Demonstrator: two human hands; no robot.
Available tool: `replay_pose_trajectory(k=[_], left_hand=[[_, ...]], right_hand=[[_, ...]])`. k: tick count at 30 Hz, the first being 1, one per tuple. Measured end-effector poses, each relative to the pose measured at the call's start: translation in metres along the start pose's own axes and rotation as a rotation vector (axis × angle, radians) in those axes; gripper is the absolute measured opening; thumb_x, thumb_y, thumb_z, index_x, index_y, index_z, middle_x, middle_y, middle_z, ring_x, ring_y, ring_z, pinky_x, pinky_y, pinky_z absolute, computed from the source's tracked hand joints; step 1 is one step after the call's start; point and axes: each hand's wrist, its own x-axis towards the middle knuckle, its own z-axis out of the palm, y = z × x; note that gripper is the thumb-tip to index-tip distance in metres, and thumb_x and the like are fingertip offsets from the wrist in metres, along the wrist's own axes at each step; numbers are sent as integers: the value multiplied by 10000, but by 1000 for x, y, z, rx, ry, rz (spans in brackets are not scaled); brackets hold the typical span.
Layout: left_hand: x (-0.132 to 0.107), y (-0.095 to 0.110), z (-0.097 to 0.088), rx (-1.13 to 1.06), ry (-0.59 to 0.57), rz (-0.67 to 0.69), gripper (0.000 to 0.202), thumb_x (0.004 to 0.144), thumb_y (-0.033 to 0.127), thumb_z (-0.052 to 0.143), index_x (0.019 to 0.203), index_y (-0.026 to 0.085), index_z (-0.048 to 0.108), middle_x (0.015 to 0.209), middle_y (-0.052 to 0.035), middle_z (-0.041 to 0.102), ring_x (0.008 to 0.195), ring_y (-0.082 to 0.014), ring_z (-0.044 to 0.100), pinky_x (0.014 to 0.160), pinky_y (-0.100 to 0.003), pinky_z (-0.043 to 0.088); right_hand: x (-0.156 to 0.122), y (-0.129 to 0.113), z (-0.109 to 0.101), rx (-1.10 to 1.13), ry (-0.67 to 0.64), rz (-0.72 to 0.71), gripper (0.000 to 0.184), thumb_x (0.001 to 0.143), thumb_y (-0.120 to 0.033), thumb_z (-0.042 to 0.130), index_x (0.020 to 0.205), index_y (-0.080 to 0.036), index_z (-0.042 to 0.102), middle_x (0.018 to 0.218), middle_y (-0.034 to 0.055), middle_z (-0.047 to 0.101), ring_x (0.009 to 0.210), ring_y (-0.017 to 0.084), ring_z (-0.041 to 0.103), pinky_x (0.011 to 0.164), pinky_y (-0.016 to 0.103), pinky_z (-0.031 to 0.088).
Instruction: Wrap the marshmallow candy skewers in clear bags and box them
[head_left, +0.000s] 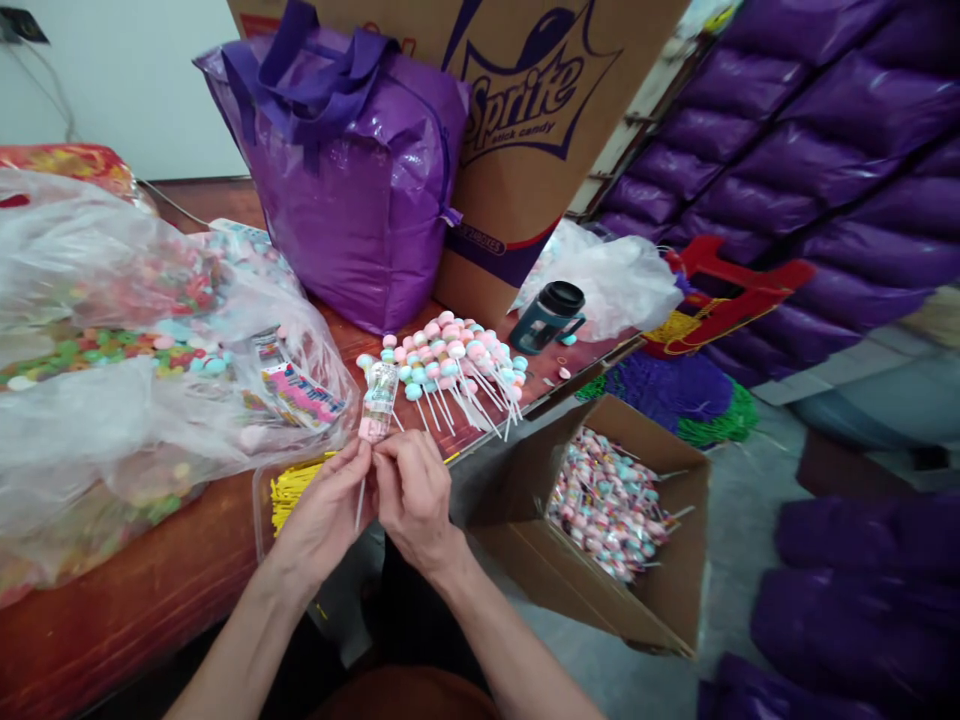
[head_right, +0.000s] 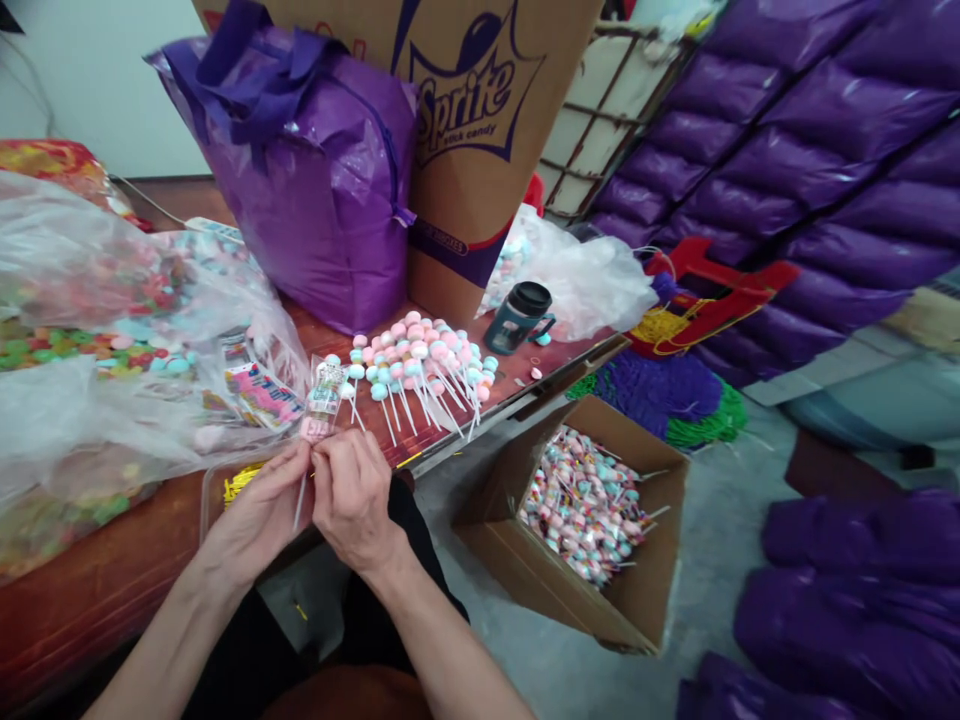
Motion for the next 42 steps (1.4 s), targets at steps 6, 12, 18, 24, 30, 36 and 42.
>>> replay_pose_trajectory(k=[6, 12, 18, 24, 30, 36, 42], left_hand=[[-8, 7, 10, 288, -177, 300, 408, 735, 578, 756, 664, 177, 720, 937, -102, 668, 1084, -238, 559, 893, -277, 491], [-11, -16, 13, 452, -107, 278, 286, 779, 448, 762, 688, 177, 743, 825, -74, 671, 870, -201, 585, 832, -299, 465], [-3, -51, 19, 587, -104, 322, 130, 802, 277, 726, 762, 160, 764, 851, -60, 665, 778, -155, 584, 730, -276, 457], [-6, -54, 7, 923, -179, 558, 117, 808, 279, 735, 747, 180, 748, 827, -53, 667, 745, -154, 601, 704, -281, 463], [29, 35, -41, 1242, 181, 852, 158, 900, 196, 565, 893, 196, 723, 916, -77, 698, 883, -209, 635, 840, -328, 469], [98, 102, -77, 1541, 637, 740, 220, 810, 151, 640, 1025, 161, 684, 999, -142, 636, 1011, -310, 613, 928, -409, 448], [127, 112, -93, 1585, 751, 702, 141, 797, 180, 644, 933, 172, 678, 971, -145, 653, 972, -327, 627, 882, -422, 457]], right_hand=[[7, -14, -32, 265, -40, 368, 157, 967, -238, 524, 828, -201, 586, 746, -9, 610, 673, 126, 574, 644, 249, 467], [-3, -19, -55, 257, 43, 308, 156, 951, -199, 553, 865, -206, 682, 837, 27, 680, 783, 152, 637, 738, 279, 517], [-54, -7, -64, 287, 63, 784, 287, 827, -400, 723, 1015, -191, 780, 761, 41, 733, 630, 172, 648, 624, 303, 563], [-92, 23, -79, 567, 282, 1020, 309, 678, -404, 854, 857, -177, 743, 666, 14, 663, 540, 107, 539, 500, 235, 480], [-108, 115, -129, 624, 736, 1220, 185, 767, -376, 718, 723, -199, 687, 782, 65, 624, 564, 138, 501, 413, 270, 419], [-93, 106, -94, 632, 576, 1148, 261, 639, -334, 814, 818, -175, 711, 732, 30, 627, 570, 125, 514, 450, 247, 400], [-69, 47, -50, 476, 314, 969, 384, 730, -412, 818, 1000, -158, 716, 748, 27, 677, 582, 101, 548, 532, 219, 458]])
